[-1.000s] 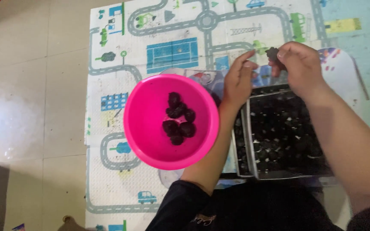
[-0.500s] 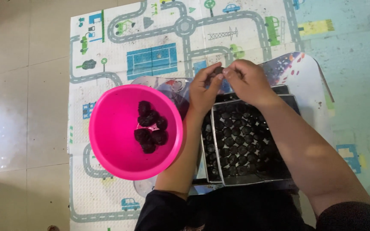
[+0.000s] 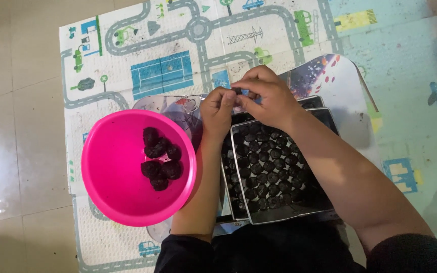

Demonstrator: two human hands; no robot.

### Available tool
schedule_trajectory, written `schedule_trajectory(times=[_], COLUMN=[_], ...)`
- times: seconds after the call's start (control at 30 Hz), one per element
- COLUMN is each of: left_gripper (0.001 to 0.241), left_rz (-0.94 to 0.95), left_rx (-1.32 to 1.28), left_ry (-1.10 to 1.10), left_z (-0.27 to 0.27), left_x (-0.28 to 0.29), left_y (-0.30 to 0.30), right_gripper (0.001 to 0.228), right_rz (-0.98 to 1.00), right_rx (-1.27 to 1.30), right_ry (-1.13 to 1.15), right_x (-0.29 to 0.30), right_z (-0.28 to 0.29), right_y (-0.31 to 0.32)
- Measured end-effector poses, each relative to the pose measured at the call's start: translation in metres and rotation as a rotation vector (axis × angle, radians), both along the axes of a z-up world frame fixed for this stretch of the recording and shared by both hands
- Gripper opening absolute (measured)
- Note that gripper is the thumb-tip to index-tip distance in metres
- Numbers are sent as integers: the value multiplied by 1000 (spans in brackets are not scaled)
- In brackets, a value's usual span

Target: Rolling dark dough into small balls and arranging them in a metal tray.

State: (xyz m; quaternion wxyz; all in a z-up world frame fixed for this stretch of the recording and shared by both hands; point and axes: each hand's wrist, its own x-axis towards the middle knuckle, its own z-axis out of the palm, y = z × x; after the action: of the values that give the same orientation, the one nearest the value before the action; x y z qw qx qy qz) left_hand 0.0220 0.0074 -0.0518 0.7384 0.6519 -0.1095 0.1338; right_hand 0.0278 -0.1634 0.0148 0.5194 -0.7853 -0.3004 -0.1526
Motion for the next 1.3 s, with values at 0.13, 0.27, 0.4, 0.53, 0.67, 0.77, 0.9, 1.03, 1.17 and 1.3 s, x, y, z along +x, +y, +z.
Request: schedule_trajectory(times=[0.13,0.27,0.4,0.53,0.67,0.77,0.9,1.03,1.17,1.3], left_gripper=[40,38,20,23,24,27,30,34,35,38], left_rz=[-51,-68,-38,-71,-62,-59,-29,0,5,2], left_rx=[12,18,-57,-80,-109,-90,-59,-24,9,29], left_ry=[-105,-116,-91,-93,-121,-133,-120,-106,-100,-71], left_z=[24,8,10,13,15,21,18,14,16,22], left_x=[-6,-2,-5,-3,-4,-4,-3,-3,-3,-6], left_y=[-2,-4,-11,-6,-8,-6,-5,-3,-2,-3], right_gripper=[22,26,45,38,35,33,34,25,21,18], right_rz=[5,-18,40,143,176,179,206,226,225,199], right_rx=[42,30,51,93,91,99,88,84,98,58], right_ry=[-6,-26,29,-21,22,29,42,72,138,101], right_x=[1,1,-2,-4,-1,0,0,1,-3,-3], right_z=[-1,-1,7,14,10,10,14,8,8,7], right_y=[2,2,2,5,4,3,2,-2,-5,-6])
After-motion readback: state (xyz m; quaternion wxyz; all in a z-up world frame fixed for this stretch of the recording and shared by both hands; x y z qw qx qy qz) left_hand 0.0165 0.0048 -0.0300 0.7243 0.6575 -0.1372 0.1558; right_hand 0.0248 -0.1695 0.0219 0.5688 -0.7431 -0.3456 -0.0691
